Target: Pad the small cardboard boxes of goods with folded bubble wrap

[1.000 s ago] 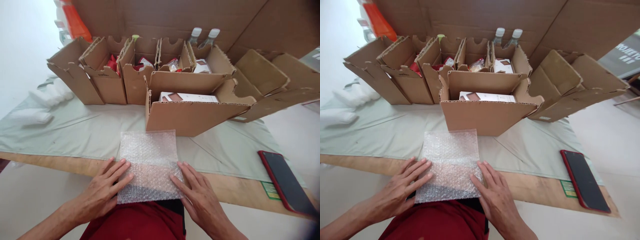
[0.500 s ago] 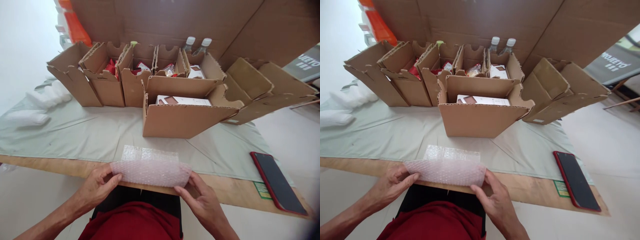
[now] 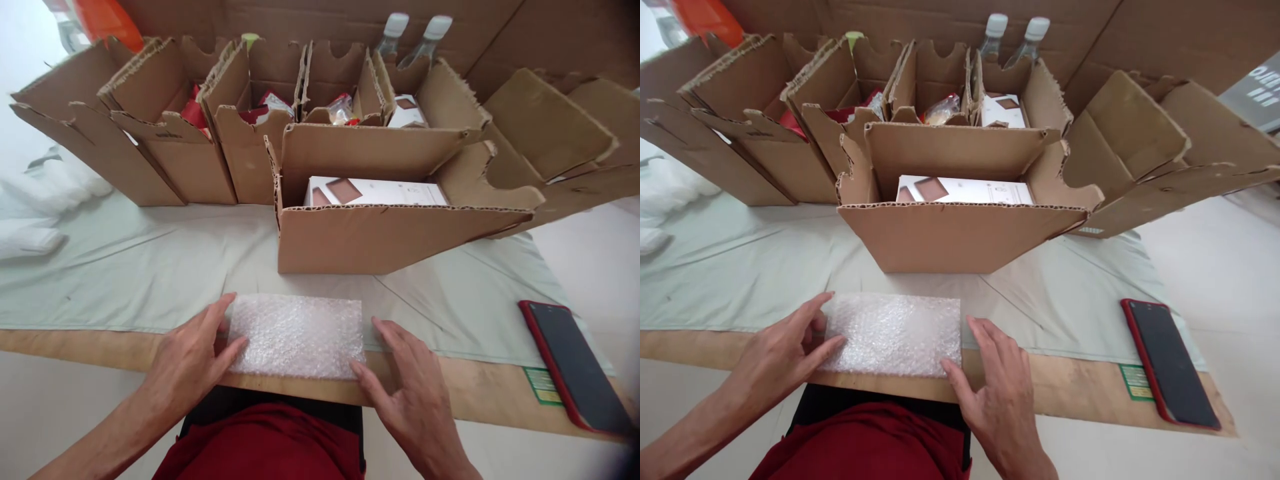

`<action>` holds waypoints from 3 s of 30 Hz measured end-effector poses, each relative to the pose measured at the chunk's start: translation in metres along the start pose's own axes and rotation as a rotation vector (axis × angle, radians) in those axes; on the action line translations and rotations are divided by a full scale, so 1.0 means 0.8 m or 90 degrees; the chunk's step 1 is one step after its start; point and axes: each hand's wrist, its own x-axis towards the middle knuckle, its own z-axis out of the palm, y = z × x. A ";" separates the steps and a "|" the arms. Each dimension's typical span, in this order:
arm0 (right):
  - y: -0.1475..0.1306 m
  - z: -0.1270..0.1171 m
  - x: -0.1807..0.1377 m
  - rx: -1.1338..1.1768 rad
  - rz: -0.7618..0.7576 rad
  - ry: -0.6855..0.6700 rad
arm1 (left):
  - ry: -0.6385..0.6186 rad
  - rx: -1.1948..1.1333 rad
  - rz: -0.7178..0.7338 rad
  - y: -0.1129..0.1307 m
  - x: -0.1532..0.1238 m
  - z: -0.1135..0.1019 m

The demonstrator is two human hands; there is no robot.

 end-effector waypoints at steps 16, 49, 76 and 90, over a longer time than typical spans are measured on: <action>-0.007 -0.018 0.019 0.287 -0.091 -0.049 | -0.020 -0.130 0.225 -0.001 -0.017 0.003; -0.085 0.026 0.033 0.604 0.178 -0.417 | 0.142 -0.208 0.102 0.029 -0.065 0.031; -0.119 0.065 0.086 0.153 -0.332 -0.104 | 0.086 -0.231 -0.105 -0.004 -0.012 0.004; -0.120 0.052 0.104 0.147 -0.271 -0.039 | 0.079 -0.250 -0.044 -0.034 0.002 0.009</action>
